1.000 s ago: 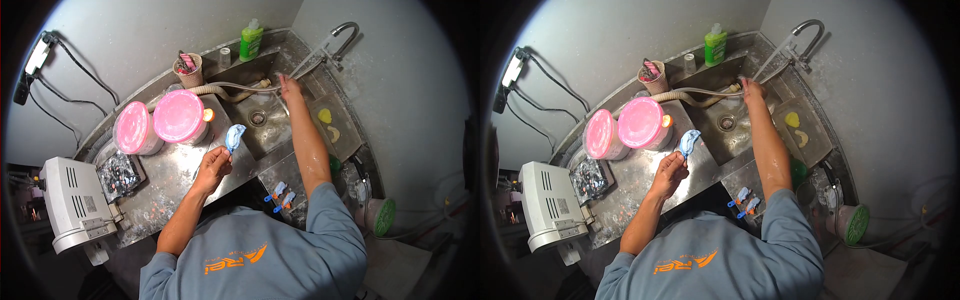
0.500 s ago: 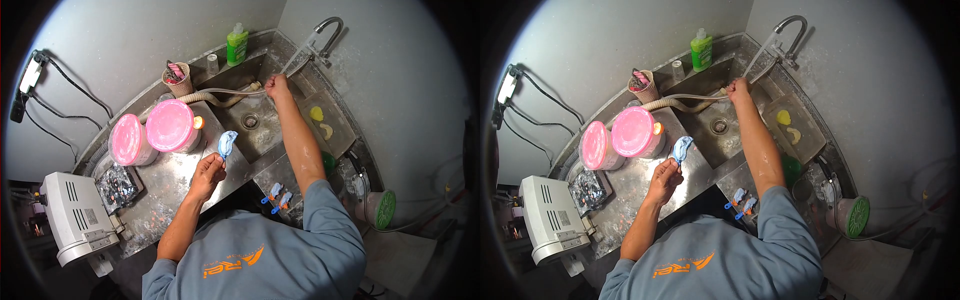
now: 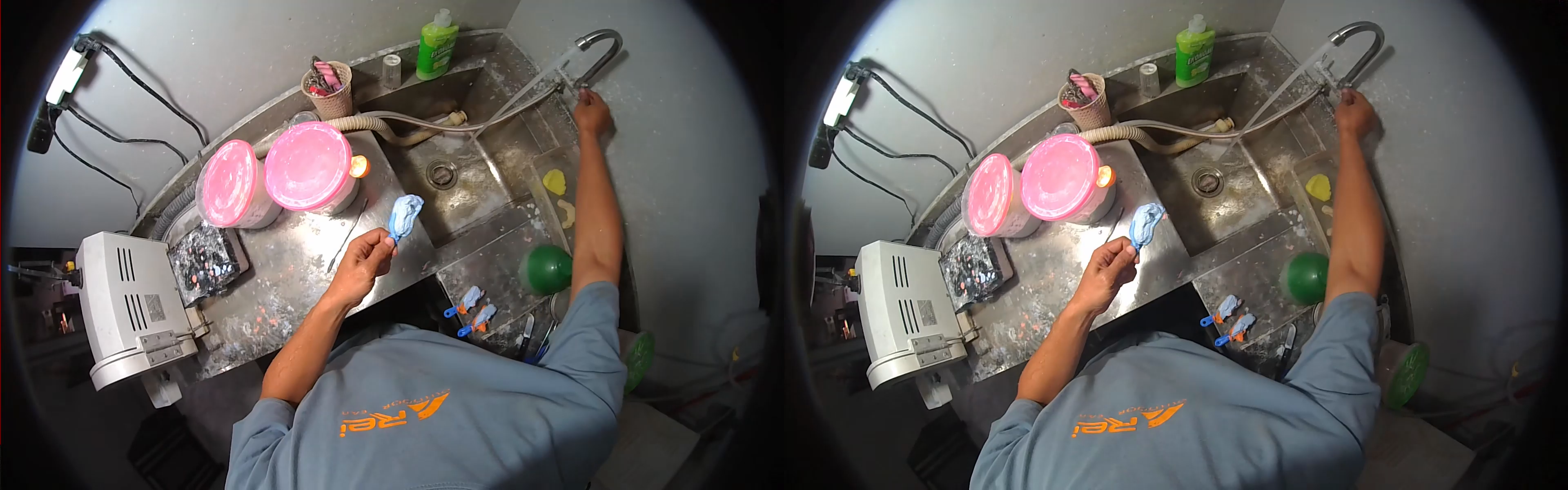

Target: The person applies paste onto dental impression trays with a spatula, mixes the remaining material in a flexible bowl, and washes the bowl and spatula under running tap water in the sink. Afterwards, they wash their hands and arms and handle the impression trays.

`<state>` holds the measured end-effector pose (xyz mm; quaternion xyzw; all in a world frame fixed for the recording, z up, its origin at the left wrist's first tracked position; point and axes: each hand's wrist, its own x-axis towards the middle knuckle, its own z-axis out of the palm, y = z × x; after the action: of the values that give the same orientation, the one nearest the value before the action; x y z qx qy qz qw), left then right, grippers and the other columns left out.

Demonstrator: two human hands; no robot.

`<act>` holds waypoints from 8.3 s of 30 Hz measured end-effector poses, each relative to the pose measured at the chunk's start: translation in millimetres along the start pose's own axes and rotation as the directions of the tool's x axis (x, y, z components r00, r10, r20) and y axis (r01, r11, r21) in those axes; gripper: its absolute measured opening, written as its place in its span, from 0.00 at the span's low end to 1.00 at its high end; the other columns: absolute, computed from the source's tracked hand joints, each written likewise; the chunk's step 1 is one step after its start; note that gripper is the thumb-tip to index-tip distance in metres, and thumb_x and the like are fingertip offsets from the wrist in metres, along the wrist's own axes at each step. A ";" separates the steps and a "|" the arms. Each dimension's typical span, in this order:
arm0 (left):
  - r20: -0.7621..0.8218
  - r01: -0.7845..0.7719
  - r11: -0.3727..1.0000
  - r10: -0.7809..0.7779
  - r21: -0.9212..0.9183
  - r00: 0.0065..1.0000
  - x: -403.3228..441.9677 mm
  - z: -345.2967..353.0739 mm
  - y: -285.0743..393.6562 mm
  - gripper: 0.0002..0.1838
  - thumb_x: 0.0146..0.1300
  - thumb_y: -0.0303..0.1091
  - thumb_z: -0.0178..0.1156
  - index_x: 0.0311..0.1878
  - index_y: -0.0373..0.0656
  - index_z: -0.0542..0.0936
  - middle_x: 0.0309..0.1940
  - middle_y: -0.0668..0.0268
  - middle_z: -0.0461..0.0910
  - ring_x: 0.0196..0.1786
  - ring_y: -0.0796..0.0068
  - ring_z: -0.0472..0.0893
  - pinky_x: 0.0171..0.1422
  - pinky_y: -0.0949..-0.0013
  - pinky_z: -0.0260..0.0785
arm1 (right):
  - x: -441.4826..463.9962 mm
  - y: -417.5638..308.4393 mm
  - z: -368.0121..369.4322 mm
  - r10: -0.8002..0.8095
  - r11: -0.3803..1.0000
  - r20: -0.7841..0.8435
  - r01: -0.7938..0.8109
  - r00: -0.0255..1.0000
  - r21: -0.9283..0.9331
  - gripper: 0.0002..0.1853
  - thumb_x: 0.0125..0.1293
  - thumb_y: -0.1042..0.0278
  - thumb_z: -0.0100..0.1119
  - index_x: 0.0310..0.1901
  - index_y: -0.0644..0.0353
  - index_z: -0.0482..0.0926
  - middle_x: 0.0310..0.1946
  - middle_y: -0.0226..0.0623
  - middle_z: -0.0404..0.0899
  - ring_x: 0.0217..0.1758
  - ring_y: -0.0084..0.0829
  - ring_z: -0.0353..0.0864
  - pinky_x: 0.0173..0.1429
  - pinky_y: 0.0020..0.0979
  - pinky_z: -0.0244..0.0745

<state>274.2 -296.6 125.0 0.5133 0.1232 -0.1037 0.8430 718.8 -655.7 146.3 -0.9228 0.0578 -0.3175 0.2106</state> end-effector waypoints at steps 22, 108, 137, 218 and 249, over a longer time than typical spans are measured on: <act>0.038 -0.070 0.891 0.059 0.448 0.998 14.0 14.8 -30.0 0.15 0.75 0.40 0.55 0.33 0.41 0.75 0.20 0.79 0.63 0.23 0.88 0.58 0.27 0.76 0.48 | -148.4 -47.0 -30.4 -0.407 0.804 0.337 0.158 0.849 0.573 0.20 0.58 0.62 0.72 0.52 0.51 0.81 0.55 0.44 0.77 0.56 0.41 0.78 0.56 0.39 0.76; 0.299 0.228 0.974 -0.212 -0.017 0.930 16.5 -0.3 -25.4 0.12 0.76 0.40 0.54 0.35 0.44 0.74 0.23 0.77 0.64 0.23 0.86 0.59 0.28 0.77 0.50 | -298.4 -96.1 -123.2 -0.238 0.327 0.697 -0.620 0.676 0.713 0.50 0.51 0.63 0.79 0.74 0.50 0.61 0.75 0.42 0.57 0.74 0.46 0.60 0.70 0.48 0.64; 0.002 0.401 0.800 -0.449 0.446 0.894 20.6 32.6 -178.0 0.22 0.76 0.48 0.53 0.41 0.35 0.77 0.31 0.58 0.83 0.28 0.71 0.83 0.35 0.69 0.78 | -308.1 -17.8 -207.4 -0.176 0.355 0.750 -0.670 0.637 0.652 0.23 0.62 0.76 0.65 0.60 0.64 0.75 0.52 0.37 0.80 0.55 0.26 0.78 0.61 0.29 0.75; -0.015 -0.070 0.965 0.076 0.251 0.997 -18.6 -7.8 9.5 0.13 0.77 0.34 0.51 0.42 0.34 0.79 0.27 0.67 0.80 0.33 0.80 0.76 0.42 0.74 0.69 | -86.4 -85.5 60.2 0.104 -0.308 0.751 -0.697 0.652 0.647 0.16 0.69 0.88 0.49 0.57 0.82 0.67 0.58 0.57 0.72 0.57 0.50 0.78 0.64 0.38 0.83; -0.015 -0.047 0.964 0.052 0.261 0.999 -24.6 -4.9 3.1 0.12 0.76 0.33 0.52 0.41 0.34 0.80 0.27 0.67 0.79 0.32 0.81 0.75 0.41 0.74 0.69 | 9.0 9.7 -8.6 0.058 0.988 0.077 -0.046 0.995 -0.145 0.20 0.60 0.46 0.66 0.48 0.49 0.87 0.41 0.42 0.87 0.49 0.47 0.85 0.53 0.47 0.76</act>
<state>251.4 -289.6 133.2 0.6237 0.1049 -0.0922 0.7691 720.9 -669.6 153.3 -0.9459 0.0959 -0.2691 0.1541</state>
